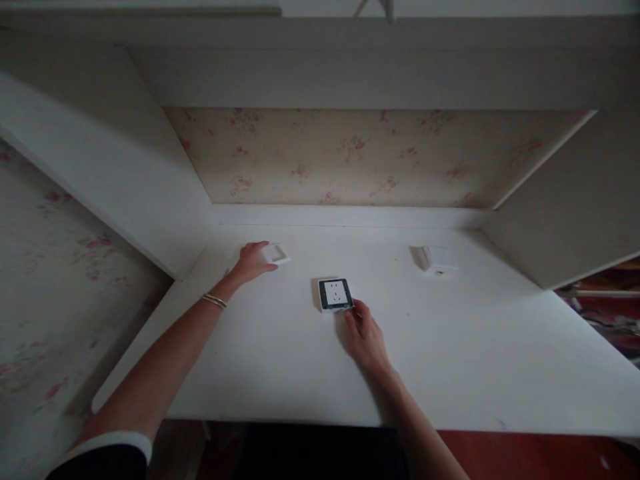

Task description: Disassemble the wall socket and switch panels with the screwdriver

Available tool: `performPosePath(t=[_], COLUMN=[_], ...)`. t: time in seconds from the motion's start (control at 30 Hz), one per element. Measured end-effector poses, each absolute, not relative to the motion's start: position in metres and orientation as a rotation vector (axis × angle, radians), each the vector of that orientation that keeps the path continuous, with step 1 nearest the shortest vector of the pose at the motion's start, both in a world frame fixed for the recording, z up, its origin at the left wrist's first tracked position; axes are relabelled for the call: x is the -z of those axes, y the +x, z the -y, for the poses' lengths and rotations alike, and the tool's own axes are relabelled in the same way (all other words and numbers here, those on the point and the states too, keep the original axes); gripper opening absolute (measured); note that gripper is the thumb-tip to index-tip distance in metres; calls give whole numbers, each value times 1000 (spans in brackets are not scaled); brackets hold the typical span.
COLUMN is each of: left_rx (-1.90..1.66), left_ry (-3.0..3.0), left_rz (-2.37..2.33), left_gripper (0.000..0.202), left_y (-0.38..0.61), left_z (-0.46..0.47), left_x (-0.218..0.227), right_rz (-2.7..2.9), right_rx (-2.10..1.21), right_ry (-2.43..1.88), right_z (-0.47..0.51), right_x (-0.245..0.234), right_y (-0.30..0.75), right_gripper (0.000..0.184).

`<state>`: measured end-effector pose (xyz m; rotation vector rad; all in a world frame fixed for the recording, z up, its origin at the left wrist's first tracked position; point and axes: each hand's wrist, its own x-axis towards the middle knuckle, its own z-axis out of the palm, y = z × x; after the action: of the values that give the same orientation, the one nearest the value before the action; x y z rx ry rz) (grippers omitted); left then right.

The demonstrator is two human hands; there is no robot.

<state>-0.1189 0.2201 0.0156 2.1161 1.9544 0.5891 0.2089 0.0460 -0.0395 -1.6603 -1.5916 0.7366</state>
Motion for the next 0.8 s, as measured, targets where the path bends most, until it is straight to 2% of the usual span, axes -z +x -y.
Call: performPosePath(t=[0.13, 0.3, 0.57, 0.8], left_rx=[-436, -372, -403, -616], left_ry=[2095, 1780, 1602, 1614], left_rz=[-2174, -2472, -2529, -2477], left_gripper=[84, 85, 84, 61], left_y=[-160, -191, -208, -211], left_z=[-237, -252, -259, -252], left_x=[-16, -9, 8, 6], right_rz=[1594, 1590, 1609, 1635], right_rx=[-710, -711, -667, -654], right_ry=[-1653, -1645, -1663, -1667], right_z=[-47, -47, -45, -45], right_x=[42, 41, 36, 37], right_y=[209, 208, 206, 206], right_gripper=[44, 43, 41, 42])
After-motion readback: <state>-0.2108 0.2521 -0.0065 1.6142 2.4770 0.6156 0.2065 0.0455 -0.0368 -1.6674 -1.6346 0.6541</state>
